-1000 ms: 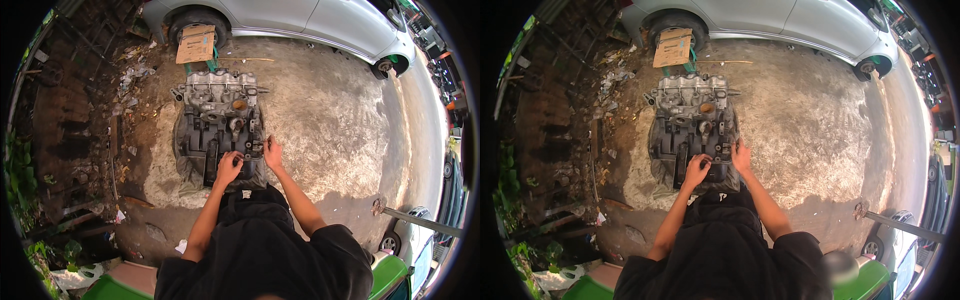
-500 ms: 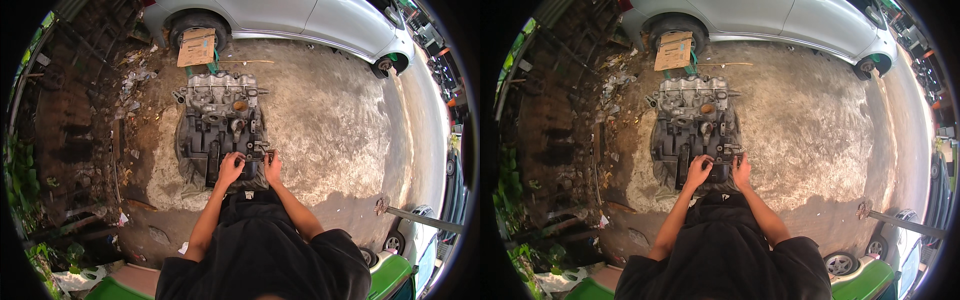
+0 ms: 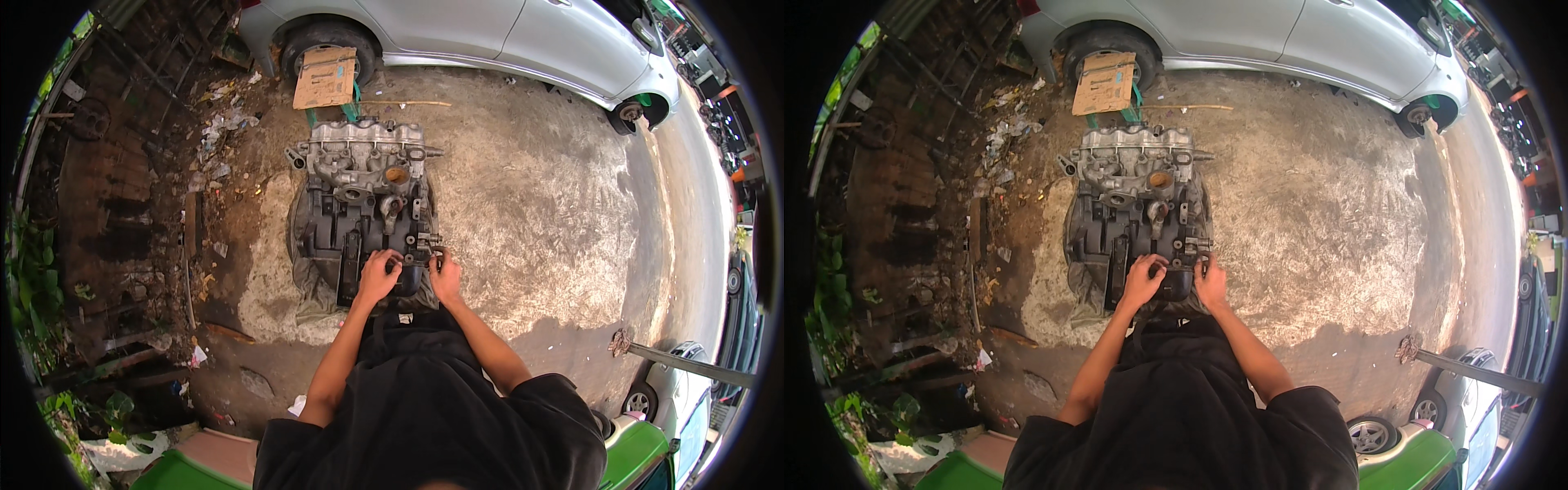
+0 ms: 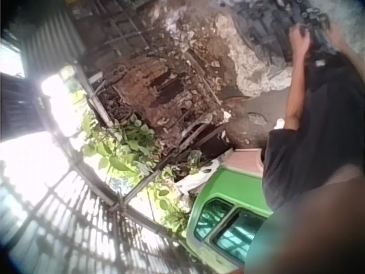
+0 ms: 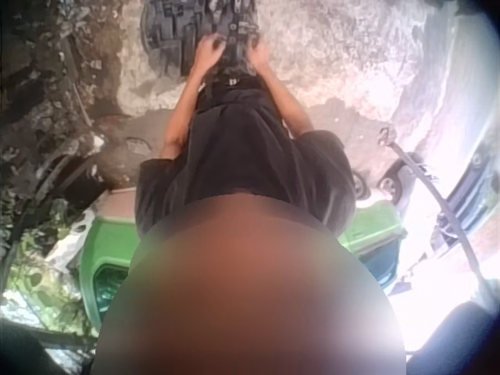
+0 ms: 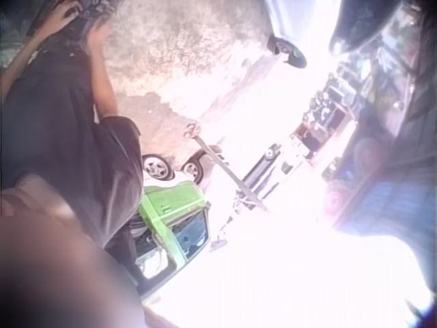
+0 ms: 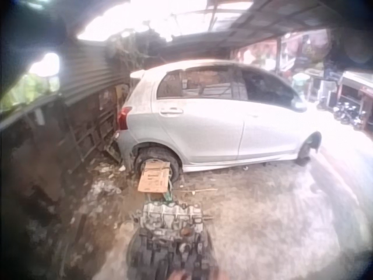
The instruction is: The person uses a wrench to loosen and remove bolts from a car engine block resting on a cloth on the ground. They repeatedly turn the wrench on several bolt locations, then place the removed bolts on a nearby cardboard box.
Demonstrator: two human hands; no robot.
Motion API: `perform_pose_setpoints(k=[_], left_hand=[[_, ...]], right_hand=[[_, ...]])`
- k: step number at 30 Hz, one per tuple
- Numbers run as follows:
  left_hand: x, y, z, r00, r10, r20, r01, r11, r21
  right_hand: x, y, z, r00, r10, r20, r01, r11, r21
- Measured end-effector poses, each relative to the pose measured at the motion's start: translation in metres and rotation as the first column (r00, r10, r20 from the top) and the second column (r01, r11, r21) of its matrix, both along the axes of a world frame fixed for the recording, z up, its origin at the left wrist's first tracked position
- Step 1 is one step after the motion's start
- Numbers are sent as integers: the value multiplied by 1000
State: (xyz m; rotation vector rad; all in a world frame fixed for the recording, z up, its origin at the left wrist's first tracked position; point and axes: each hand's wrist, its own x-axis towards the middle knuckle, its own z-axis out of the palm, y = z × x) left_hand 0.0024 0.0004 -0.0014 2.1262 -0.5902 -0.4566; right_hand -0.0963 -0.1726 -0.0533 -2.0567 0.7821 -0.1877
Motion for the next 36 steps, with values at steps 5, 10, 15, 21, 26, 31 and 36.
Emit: perform_pose_setpoints(k=[5,10,15,21,26,31,36], left_hand=[[0,0,-3,999,-16,45,17,1000,-16],[-1,1,-1,1000,3,7,-3,1000,-22],[-1,0,-2,1000,-10,-8,10,999,-44],[-1,-1,-1,1000,3,-7,-3,1000,-16],[-1,1,-1,1000,8,19,-7,999,-35],[-2,1,-4,999,19,37,-17,997,-70],[-1,2,-5,1000,11,19,-10,998,-60]], right_hand=[[-16,4,-21,993,62,98,-66,997,32],[-23,-3,-28,988,-85,126,65,986,151],[6,-40,-15,956,-211,205,151,949,275],[51,-82,-10,993,-117,8,116,992,51],[74,-90,-15,994,-28,-108,31,999,32],[99,-87,-11,991,85,-107,-98,987,-126],[103,-91,2,975,166,-145,-164,986,22]])
